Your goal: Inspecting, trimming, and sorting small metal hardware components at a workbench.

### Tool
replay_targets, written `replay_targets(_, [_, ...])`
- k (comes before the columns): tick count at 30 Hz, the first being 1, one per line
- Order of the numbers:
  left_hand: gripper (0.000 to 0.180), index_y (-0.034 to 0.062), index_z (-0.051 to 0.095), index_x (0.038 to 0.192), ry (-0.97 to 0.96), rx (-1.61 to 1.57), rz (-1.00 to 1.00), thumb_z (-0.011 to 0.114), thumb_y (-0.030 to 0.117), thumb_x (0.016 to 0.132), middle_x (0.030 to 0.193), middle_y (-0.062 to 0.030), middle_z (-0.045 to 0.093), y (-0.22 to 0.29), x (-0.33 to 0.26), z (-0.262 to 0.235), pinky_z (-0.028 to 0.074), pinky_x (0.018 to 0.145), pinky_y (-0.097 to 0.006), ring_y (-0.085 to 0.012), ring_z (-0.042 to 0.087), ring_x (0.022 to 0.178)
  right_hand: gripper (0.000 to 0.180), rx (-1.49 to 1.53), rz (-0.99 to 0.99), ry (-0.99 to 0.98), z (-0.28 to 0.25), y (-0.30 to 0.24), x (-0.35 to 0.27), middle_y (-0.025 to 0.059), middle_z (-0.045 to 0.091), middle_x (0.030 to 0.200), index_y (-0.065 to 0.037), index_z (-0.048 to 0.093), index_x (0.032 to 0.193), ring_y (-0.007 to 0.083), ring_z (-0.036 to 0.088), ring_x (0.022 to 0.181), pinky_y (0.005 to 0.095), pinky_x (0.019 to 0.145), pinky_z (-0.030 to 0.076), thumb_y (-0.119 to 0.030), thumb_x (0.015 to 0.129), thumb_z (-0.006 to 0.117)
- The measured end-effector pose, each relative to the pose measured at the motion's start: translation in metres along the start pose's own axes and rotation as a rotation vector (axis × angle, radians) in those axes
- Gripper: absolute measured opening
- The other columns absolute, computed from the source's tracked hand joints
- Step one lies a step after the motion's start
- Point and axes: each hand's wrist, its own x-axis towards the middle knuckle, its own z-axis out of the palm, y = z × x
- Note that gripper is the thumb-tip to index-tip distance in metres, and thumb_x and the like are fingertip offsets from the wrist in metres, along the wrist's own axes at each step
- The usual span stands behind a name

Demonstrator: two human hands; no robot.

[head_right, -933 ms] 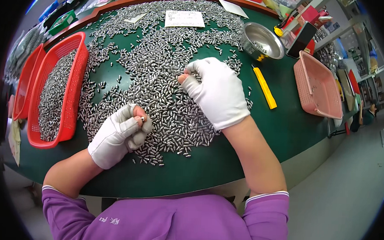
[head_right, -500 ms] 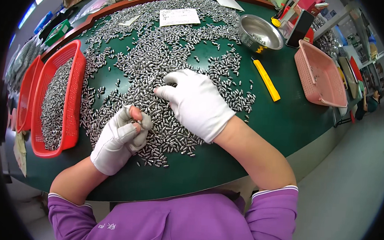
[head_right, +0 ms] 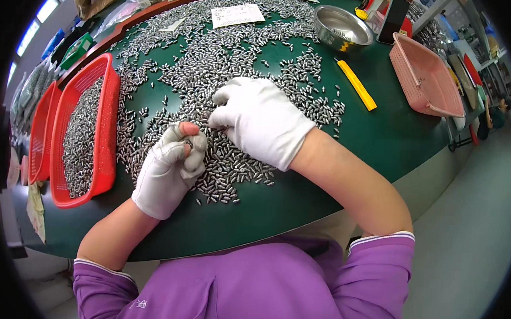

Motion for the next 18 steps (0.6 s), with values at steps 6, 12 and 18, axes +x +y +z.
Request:
replay_targets(6, [0.023, 0.0062, 0.049, 0.115, -0.015, -0.005, -0.014, 0.052, 0.008, 0.092, 0.095, -0.0034, 0.058, 0.001, 0.001, -0.003, 0.043, 0.065, -0.020, -0.0075, 0.052, 0.071, 0.008, 0.012, 0.069, -0.067, -0.005, 0.001, 0.002, 0.0045, 0.066, 0.094, -0.013, 0.070, 0.077, 0.0246, 0.062, 0.095, 0.0369, 0.084, 0.051, -0.014, 0.069, 0.073])
replay_targets(12, [0.020, 0.0064, 0.049, 0.113, -0.029, 0.032, -0.042, 0.054, 0.011, 0.094, 0.091, -0.0025, 0.058, 0.004, 0.003, 0.000, 0.042, 0.063, -0.020, -0.0064, 0.051, 0.069, 0.009, -0.030, 0.043, -0.098, -0.006, 0.001, 0.002, 0.0079, 0.062, 0.087, -0.006, 0.064, 0.076, 0.0272, 0.061, 0.088, 0.0371, 0.079, 0.050, -0.011, 0.071, 0.070])
replay_targets(18, [0.018, 0.0069, 0.051, 0.109, 0.006, 0.103, -0.093, 0.058, 0.013, 0.094, 0.087, -0.0013, 0.058, 0.005, 0.004, 0.006, 0.041, 0.060, -0.019, -0.0061, 0.050, 0.065, 0.010, 0.075, 0.070, 0.083, -0.022, -0.003, 0.012, 0.0099, 0.061, 0.080, -0.006, 0.064, 0.080, 0.0295, 0.062, 0.081, 0.0396, 0.075, 0.050, -0.016, 0.078, 0.066])
